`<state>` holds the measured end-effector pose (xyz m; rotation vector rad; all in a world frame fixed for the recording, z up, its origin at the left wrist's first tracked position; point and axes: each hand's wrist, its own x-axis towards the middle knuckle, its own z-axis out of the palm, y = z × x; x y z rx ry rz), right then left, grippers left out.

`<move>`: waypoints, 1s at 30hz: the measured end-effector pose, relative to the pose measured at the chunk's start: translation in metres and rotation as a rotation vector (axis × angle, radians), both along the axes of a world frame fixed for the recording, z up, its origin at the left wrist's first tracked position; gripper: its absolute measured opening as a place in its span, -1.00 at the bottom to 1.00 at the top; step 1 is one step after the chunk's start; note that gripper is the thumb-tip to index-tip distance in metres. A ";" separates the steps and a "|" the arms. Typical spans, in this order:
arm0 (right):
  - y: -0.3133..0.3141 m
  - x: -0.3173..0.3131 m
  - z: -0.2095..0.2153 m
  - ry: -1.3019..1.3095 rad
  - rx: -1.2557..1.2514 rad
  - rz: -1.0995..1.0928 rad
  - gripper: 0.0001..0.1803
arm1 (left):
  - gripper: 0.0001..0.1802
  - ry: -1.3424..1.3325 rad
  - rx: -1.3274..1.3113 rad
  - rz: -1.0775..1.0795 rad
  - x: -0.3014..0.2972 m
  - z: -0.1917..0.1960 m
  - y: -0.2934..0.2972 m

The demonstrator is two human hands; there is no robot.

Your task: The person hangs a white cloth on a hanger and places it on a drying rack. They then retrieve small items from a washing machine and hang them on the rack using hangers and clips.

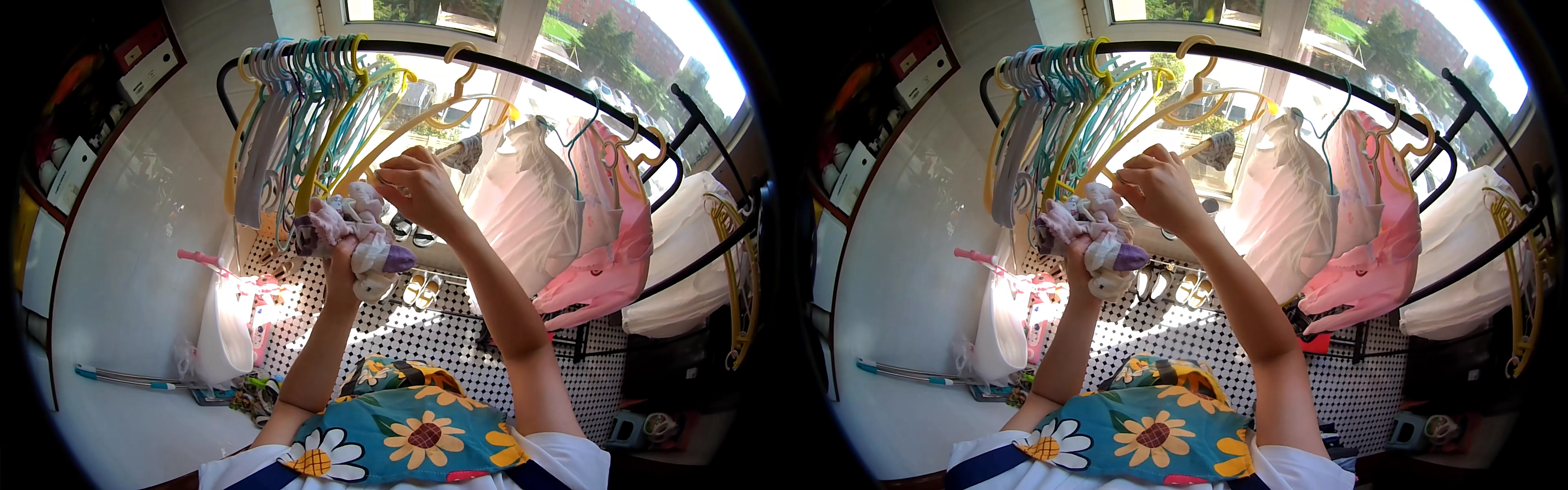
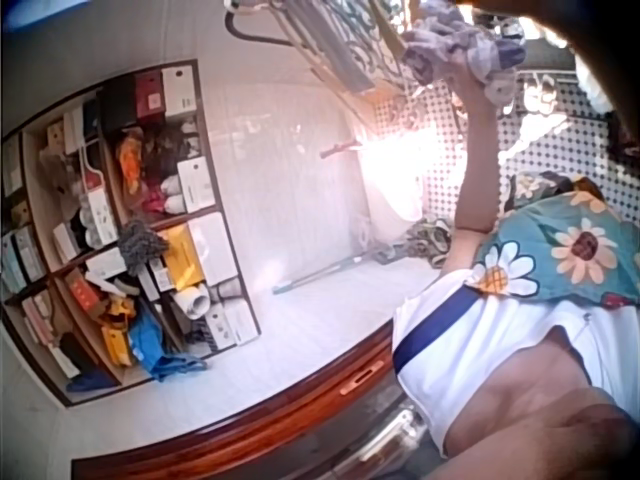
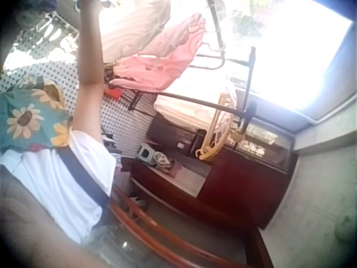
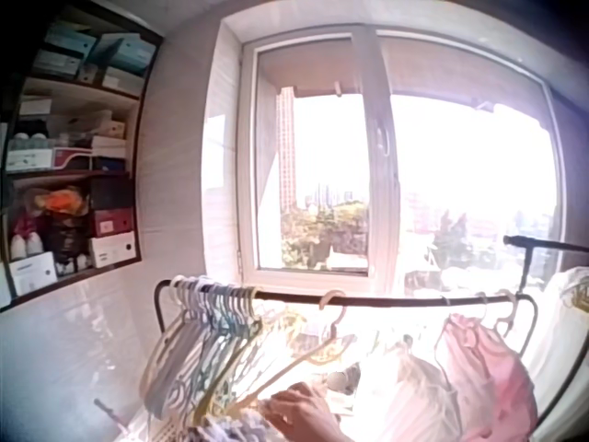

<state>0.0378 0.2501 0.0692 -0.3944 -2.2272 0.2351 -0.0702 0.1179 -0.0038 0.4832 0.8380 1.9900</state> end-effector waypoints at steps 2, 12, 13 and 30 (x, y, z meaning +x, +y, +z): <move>0.000 0.002 0.001 -0.007 0.092 0.016 -0.87 | -0.68 0.070 0.049 0.046 0.002 0.002 -0.002; 0.000 0.005 -0.012 0.047 -0.137 -0.035 -0.72 | -0.69 0.248 -0.033 0.064 -0.003 -0.017 0.006; 0.000 0.005 -0.012 0.053 -0.066 -0.076 -0.71 | -0.69 0.156 -0.022 0.041 -0.002 -0.016 0.004; 0.078 0.045 -0.049 0.175 -0.216 -0.728 -0.61 | -0.72 0.197 0.032 -0.043 0.005 -0.013 -0.007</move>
